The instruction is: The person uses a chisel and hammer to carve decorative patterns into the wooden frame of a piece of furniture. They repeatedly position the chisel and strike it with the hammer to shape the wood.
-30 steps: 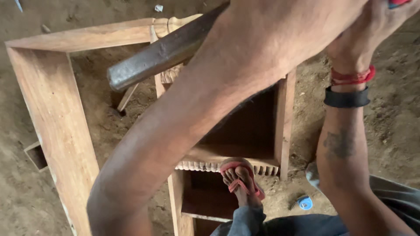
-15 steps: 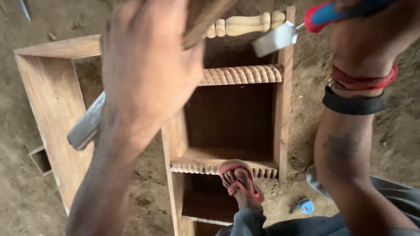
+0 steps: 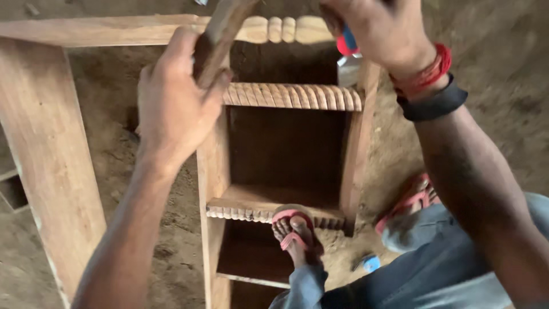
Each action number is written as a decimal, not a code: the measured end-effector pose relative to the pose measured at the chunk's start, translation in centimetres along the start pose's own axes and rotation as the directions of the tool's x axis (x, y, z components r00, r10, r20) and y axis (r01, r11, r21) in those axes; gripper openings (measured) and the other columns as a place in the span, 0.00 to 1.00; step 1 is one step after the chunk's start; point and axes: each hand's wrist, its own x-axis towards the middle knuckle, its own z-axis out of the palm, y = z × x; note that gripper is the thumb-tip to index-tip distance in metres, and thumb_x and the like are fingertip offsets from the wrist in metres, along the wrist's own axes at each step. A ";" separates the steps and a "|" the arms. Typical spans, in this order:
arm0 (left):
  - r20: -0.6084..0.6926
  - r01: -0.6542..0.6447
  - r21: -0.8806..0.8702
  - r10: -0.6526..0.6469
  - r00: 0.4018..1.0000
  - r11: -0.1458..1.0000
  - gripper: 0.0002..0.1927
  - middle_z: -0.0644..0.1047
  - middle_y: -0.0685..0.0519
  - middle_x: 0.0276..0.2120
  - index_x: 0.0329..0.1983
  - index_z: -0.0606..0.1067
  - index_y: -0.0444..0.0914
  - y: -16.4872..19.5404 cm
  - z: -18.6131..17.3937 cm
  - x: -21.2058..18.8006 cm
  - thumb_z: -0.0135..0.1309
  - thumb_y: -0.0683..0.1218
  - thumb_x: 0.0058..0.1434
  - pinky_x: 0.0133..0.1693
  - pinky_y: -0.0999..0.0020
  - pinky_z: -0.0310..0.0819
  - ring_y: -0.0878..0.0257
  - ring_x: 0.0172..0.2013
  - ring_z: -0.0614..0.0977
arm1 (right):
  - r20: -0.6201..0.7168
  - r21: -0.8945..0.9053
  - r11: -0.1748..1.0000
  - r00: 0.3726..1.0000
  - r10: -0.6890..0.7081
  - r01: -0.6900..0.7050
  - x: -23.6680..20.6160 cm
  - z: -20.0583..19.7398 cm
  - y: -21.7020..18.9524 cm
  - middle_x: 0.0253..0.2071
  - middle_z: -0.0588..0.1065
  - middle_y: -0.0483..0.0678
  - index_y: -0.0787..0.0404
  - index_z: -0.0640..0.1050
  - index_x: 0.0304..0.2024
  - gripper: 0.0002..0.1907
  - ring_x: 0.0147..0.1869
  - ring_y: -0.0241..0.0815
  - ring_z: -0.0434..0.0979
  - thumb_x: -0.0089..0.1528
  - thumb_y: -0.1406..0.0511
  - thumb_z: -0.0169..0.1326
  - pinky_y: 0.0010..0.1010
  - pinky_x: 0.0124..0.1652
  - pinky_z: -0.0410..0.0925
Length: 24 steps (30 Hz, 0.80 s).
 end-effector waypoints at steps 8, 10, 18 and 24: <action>-0.210 0.113 0.051 -0.100 0.973 0.992 0.16 0.79 0.47 0.35 0.48 0.72 0.32 -3.2 -3.7 -9.6 0.65 0.46 0.67 0.34 0.66 0.76 0.60 0.31 0.81 | 0.231 -0.023 0.907 0.885 -0.404 0.420 4.2 6.7 -4.2 0.34 0.74 0.48 0.64 0.73 0.47 0.27 0.33 0.40 0.75 0.61 0.51 0.67 0.27 0.33 0.69; -0.149 0.391 -0.039 -0.392 0.908 0.920 0.18 0.78 0.49 0.30 0.52 0.73 0.34 -3.0 -3.0 -13.8 0.64 0.48 0.67 0.27 0.64 0.72 0.60 0.24 0.78 | 0.292 -0.074 0.914 0.885 -0.364 0.400 2.5 9.1 -4.3 0.33 0.76 0.48 0.61 0.76 0.42 0.28 0.31 0.41 0.76 0.57 0.46 0.67 0.28 0.31 0.70; -0.199 0.481 -0.322 -0.555 0.808 0.816 0.15 0.80 0.57 0.29 0.50 0.75 0.35 -1.8 4.1 -24.2 0.63 0.44 0.63 0.24 0.77 0.70 0.73 0.24 0.76 | 0.550 -0.120 0.875 0.765 -0.334 0.468 -8.3 13.5 -5.0 0.32 0.74 0.49 0.61 0.76 0.43 0.19 0.33 0.47 0.79 0.60 0.53 0.57 0.39 0.26 0.69; -0.122 0.572 -0.695 -0.856 0.502 0.434 0.15 0.72 0.56 0.22 0.48 0.73 0.36 -1.0 8.9 -24.9 0.63 0.40 0.58 0.15 0.74 0.58 0.71 0.15 0.67 | 0.536 -0.134 0.884 0.783 -0.316 0.449 -7.3 12.8 -4.4 0.29 0.73 0.47 0.60 0.73 0.37 0.15 0.31 0.47 0.78 0.63 0.55 0.57 0.41 0.25 0.69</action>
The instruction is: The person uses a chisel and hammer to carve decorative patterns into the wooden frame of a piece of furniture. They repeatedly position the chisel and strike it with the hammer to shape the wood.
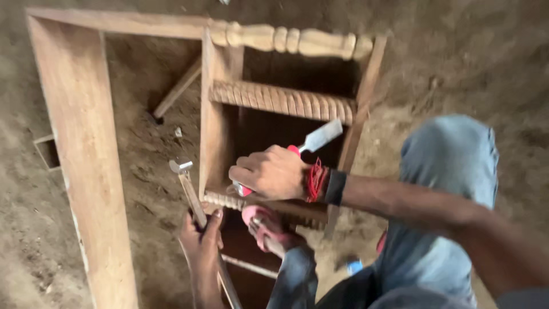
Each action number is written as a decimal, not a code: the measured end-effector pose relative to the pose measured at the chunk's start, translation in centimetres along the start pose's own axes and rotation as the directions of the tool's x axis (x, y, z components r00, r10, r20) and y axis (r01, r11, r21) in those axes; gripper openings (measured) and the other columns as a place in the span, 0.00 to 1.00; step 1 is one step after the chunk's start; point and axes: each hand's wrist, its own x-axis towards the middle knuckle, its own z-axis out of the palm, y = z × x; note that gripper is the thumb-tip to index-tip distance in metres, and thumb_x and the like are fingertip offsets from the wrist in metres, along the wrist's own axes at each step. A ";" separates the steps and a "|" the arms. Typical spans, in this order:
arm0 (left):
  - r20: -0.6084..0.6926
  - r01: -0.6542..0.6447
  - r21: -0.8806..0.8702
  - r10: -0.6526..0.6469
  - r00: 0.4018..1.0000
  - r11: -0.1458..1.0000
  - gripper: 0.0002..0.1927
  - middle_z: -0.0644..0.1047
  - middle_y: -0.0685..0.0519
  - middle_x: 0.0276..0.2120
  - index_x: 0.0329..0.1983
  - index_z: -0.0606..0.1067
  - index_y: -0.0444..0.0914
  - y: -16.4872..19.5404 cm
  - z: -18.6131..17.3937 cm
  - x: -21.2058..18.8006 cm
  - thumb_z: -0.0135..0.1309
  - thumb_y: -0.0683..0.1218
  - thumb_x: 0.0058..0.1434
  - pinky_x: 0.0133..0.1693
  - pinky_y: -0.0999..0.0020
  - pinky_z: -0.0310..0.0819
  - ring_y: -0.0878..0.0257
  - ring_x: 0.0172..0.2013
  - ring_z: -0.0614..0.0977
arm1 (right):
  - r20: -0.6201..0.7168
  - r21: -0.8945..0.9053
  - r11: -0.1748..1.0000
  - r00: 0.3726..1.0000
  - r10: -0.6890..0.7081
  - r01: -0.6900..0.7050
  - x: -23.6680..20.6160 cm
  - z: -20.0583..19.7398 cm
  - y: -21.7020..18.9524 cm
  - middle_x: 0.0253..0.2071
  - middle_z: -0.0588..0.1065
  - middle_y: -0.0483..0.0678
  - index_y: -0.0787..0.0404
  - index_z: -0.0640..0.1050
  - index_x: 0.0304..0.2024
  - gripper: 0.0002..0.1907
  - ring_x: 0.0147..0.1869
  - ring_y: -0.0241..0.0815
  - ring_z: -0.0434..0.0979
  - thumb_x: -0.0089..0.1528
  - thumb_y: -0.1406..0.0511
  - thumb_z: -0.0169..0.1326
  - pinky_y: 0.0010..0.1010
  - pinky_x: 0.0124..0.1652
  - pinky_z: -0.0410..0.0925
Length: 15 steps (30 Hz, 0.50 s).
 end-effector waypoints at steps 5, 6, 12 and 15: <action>-0.003 -0.114 -0.005 0.114 0.993 0.993 0.16 0.74 0.54 0.24 0.49 0.72 0.34 0.6 1.8 1.0 0.63 0.39 0.59 0.16 0.75 0.58 0.72 0.15 0.68 | -0.035 0.010 0.998 0.998 0.057 -0.057 0.9 -0.4 0.8 0.31 0.74 0.48 0.60 0.71 0.36 0.17 0.31 0.50 0.79 0.61 0.55 0.59 0.42 0.27 0.70; 0.019 -0.132 -0.056 0.133 0.991 0.990 0.17 0.73 0.54 0.23 0.51 0.72 0.34 0.9 2.1 1.3 0.63 0.39 0.60 0.17 0.76 0.57 0.72 0.16 0.67 | -0.033 0.037 0.997 0.997 0.070 -0.069 1.0 -0.4 1.0 0.31 0.74 0.49 0.61 0.71 0.35 0.18 0.31 0.51 0.79 0.60 0.55 0.60 0.42 0.26 0.70; 0.018 -0.171 0.132 0.170 0.985 0.976 0.19 0.77 0.53 0.24 0.51 0.72 0.34 1.0 2.9 2.3 0.63 0.38 0.57 0.15 0.74 0.59 0.71 0.15 0.70 | -0.080 0.031 0.995 0.992 0.101 -0.099 0.8 0.3 2.0 0.33 0.76 0.51 0.63 0.73 0.42 0.18 0.31 0.54 0.79 0.53 0.63 0.60 0.44 0.28 0.71; 0.061 -0.220 0.138 0.214 0.975 0.966 0.19 0.77 0.54 0.23 0.51 0.72 0.35 0.3 2.9 1.9 0.63 0.39 0.57 0.14 0.74 0.59 0.71 0.13 0.70 | -0.140 0.014 0.995 0.985 0.103 -0.102 0.8 1.1 2.6 0.33 0.76 0.49 0.62 0.73 0.43 0.18 0.29 0.51 0.78 0.54 0.61 0.62 0.42 0.26 0.71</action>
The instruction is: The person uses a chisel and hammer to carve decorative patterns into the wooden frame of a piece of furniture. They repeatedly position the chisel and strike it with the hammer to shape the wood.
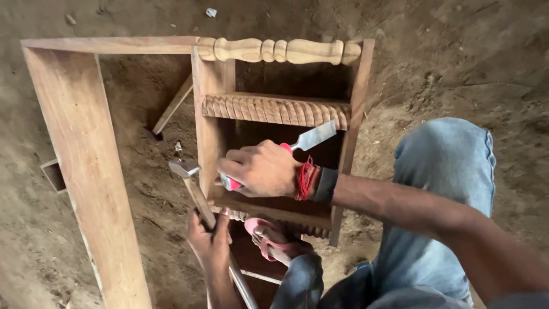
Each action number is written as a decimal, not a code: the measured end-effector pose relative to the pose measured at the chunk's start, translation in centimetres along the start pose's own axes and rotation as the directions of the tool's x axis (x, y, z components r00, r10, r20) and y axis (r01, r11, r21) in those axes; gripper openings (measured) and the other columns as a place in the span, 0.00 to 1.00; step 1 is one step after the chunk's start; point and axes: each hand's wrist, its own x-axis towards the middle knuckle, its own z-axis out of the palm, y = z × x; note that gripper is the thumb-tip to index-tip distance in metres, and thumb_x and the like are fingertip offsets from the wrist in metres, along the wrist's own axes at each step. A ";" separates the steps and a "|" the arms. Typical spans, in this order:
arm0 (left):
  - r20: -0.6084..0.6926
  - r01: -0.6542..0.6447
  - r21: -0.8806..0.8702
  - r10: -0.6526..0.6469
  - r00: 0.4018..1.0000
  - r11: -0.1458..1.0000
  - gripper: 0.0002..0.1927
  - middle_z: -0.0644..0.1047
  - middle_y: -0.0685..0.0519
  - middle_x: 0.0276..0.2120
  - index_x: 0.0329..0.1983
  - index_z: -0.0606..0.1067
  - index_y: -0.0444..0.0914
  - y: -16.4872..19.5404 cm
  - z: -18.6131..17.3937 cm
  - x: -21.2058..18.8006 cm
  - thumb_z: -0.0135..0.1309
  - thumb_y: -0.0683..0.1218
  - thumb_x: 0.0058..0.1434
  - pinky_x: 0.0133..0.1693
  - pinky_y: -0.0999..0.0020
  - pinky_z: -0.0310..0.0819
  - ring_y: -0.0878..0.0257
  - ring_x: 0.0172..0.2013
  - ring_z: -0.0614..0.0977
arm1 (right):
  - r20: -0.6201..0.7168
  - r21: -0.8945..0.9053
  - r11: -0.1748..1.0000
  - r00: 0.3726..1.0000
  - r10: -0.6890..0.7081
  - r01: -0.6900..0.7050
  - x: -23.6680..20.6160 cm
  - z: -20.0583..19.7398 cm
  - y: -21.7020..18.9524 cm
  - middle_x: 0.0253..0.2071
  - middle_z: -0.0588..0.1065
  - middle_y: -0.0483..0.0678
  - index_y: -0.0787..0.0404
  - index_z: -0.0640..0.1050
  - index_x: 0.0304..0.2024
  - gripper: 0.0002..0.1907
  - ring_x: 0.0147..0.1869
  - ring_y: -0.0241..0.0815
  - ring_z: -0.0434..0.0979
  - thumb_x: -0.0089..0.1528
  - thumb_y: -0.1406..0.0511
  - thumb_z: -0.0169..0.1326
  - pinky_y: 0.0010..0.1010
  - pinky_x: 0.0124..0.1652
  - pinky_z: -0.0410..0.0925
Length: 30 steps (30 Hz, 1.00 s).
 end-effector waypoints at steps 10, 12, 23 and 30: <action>-0.118 -0.016 -0.090 0.005 0.993 0.996 0.17 0.74 0.55 0.24 0.51 0.73 0.32 -0.5 -1.3 -1.8 0.61 0.38 0.61 0.17 0.76 0.60 0.71 0.16 0.69 | 0.028 -0.002 0.999 0.998 0.055 -0.055 1.7 0.9 2.0 0.36 0.77 0.48 0.61 0.72 0.42 0.19 0.25 0.45 0.77 0.53 0.63 0.64 0.37 0.22 0.71; -0.138 -0.043 -0.084 0.031 0.990 0.996 0.17 0.73 0.54 0.21 0.54 0.71 0.33 -0.5 -1.9 -1.8 0.59 0.38 0.62 0.17 0.76 0.61 0.71 0.15 0.69 | 0.033 -0.042 0.999 0.999 0.018 -0.017 1.1 0.8 1.2 0.34 0.76 0.48 0.61 0.73 0.43 0.20 0.28 0.49 0.79 0.52 0.63 0.64 0.41 0.25 0.71; 0.146 -0.640 0.473 0.663 0.735 0.606 0.08 0.75 0.49 0.31 0.45 0.67 0.37 1.3 1.4 -1.2 0.53 0.44 0.76 0.40 0.67 0.74 0.62 0.37 0.79 | 0.015 0.047 0.997 0.999 0.052 -0.053 1.5 0.3 1.1 0.36 0.77 0.50 0.61 0.74 0.45 0.18 0.34 0.53 0.80 0.55 0.63 0.62 0.43 0.30 0.72; -0.243 0.169 0.007 -0.162 0.956 0.986 0.14 0.70 0.42 0.22 0.41 0.69 0.28 3.3 -0.3 -2.2 0.60 0.43 0.69 0.25 0.48 0.61 0.45 0.21 0.69 | 0.088 -0.012 0.996 0.992 0.091 -0.091 1.2 0.5 0.9 0.35 0.76 0.48 0.60 0.74 0.43 0.14 0.35 0.51 0.81 0.59 0.63 0.63 0.43 0.30 0.72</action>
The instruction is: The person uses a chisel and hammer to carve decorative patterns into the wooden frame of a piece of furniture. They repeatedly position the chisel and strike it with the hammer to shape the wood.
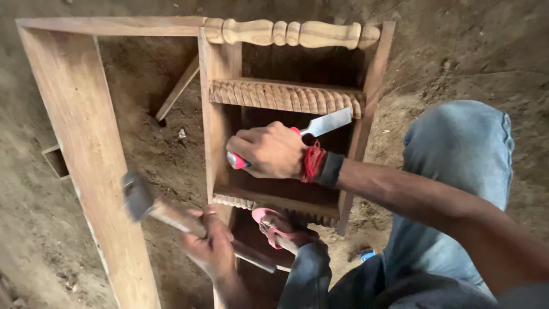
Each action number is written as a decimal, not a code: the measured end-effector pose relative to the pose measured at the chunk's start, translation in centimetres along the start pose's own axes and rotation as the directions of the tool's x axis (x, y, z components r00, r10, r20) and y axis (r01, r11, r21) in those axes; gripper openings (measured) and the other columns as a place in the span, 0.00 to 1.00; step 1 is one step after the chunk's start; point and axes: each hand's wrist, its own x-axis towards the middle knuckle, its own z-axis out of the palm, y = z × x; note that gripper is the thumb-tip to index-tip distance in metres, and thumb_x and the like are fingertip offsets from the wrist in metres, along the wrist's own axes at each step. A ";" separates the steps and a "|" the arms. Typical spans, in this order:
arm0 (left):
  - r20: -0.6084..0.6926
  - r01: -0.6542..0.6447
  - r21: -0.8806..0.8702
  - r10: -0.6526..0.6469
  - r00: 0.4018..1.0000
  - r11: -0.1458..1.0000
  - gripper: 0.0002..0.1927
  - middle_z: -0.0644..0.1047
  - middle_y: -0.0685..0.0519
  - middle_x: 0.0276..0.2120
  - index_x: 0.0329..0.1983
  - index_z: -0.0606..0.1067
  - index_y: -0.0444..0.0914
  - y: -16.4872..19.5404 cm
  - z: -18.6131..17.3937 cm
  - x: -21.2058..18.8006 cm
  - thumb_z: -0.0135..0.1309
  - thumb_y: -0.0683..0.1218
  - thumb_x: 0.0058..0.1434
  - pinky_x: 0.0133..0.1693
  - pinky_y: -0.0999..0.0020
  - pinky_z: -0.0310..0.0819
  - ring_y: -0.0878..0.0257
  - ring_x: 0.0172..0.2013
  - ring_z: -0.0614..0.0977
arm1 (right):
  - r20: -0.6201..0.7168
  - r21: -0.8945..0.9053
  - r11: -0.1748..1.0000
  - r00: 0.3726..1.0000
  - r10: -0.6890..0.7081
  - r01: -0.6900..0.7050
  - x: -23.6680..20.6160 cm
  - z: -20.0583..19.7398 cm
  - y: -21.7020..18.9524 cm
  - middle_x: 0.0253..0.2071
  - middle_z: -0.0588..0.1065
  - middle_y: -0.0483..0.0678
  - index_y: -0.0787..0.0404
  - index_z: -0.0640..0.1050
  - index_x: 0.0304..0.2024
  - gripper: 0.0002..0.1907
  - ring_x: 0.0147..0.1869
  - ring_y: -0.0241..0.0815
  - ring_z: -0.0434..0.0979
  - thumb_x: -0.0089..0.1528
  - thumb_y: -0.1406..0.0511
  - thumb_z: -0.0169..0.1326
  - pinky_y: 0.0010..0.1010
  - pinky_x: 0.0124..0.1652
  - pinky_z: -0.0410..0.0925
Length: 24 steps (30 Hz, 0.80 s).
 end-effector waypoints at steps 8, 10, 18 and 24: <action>0.220 -0.667 0.198 0.630 0.744 0.718 0.10 0.77 0.51 0.28 0.42 0.69 0.32 0.8 1.8 -0.4 0.57 0.42 0.67 0.27 0.66 0.73 0.65 0.27 0.78 | -0.095 0.101 0.993 0.994 -0.055 0.064 -0.7 -1.1 0.1 0.36 0.76 0.49 0.61 0.74 0.43 0.19 0.35 0.52 0.80 0.52 0.62 0.64 0.42 0.32 0.73; 0.043 -0.313 0.117 0.310 0.950 0.943 0.12 0.72 0.42 0.24 0.38 0.69 0.28 1.1 1.1 -0.5 0.58 0.42 0.69 0.27 0.55 0.66 0.53 0.24 0.73 | -0.104 0.114 0.992 0.994 -0.037 0.049 -0.8 -1.1 -0.1 0.36 0.76 0.48 0.60 0.74 0.42 0.18 0.36 0.51 0.80 0.53 0.62 0.65 0.42 0.33 0.73; 0.297 -0.736 0.299 0.673 0.677 0.608 0.12 0.76 0.47 0.30 0.44 0.71 0.32 0.5 0.7 -0.6 0.58 0.44 0.66 0.33 0.64 0.72 0.59 0.30 0.78 | -0.119 0.094 0.994 0.992 -0.050 0.061 -1.1 -2.0 0.3 0.36 0.76 0.51 0.63 0.74 0.45 0.22 0.33 0.51 0.80 0.51 0.64 0.64 0.41 0.29 0.72; -0.011 -0.381 -0.192 0.387 0.922 0.904 0.11 0.74 0.41 0.28 0.43 0.71 0.28 0.1 -1.5 -0.4 0.58 0.42 0.68 0.27 0.59 0.70 0.52 0.24 0.75 | -0.177 0.163 0.985 0.984 -0.022 0.052 -2.0 -3.2 -0.2 0.38 0.77 0.49 0.60 0.76 0.45 0.18 0.35 0.53 0.79 0.55 0.63 0.65 0.42 0.32 0.72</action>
